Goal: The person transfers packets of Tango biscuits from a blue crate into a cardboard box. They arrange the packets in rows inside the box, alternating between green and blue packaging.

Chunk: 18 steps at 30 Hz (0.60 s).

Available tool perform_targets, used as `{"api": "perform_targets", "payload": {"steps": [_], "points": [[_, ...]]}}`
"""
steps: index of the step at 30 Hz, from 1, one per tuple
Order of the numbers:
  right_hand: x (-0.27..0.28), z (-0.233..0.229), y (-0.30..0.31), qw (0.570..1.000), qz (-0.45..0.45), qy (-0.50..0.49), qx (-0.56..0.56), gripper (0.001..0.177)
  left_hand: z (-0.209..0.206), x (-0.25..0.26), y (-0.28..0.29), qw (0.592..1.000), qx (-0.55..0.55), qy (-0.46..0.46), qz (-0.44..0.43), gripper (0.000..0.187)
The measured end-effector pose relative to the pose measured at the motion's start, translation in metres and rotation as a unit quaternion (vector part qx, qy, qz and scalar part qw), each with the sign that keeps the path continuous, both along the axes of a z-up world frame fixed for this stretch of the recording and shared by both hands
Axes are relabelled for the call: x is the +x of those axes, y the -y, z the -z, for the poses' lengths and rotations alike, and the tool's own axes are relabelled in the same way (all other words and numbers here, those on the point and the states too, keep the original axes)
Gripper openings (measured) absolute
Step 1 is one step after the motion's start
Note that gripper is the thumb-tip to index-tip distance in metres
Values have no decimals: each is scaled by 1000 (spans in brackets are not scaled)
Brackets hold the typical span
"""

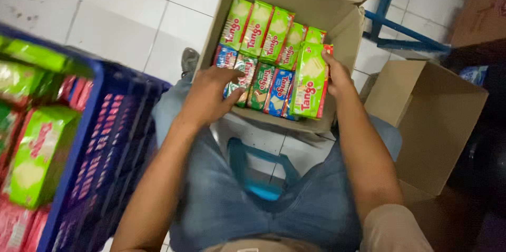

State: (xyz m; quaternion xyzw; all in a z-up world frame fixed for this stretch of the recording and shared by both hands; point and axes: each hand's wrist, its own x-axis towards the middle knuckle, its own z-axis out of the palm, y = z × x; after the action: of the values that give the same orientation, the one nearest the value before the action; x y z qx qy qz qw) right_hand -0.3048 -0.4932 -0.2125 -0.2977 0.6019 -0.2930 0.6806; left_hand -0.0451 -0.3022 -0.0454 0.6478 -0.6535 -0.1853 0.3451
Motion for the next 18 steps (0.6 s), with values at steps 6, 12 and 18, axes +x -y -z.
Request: {"api": "perform_targets", "payload": {"steps": [6,12,18], "points": [[4,69,55,995,85,-46,8,54,54,2,82,948,286,105,91,33],[20,145,98,984,162,-70,28,59,96,12,126,941,301,84,131,38],[58,159,127,992,102,-46,57,45,123,12,150,890,417,94,159,46]]}}
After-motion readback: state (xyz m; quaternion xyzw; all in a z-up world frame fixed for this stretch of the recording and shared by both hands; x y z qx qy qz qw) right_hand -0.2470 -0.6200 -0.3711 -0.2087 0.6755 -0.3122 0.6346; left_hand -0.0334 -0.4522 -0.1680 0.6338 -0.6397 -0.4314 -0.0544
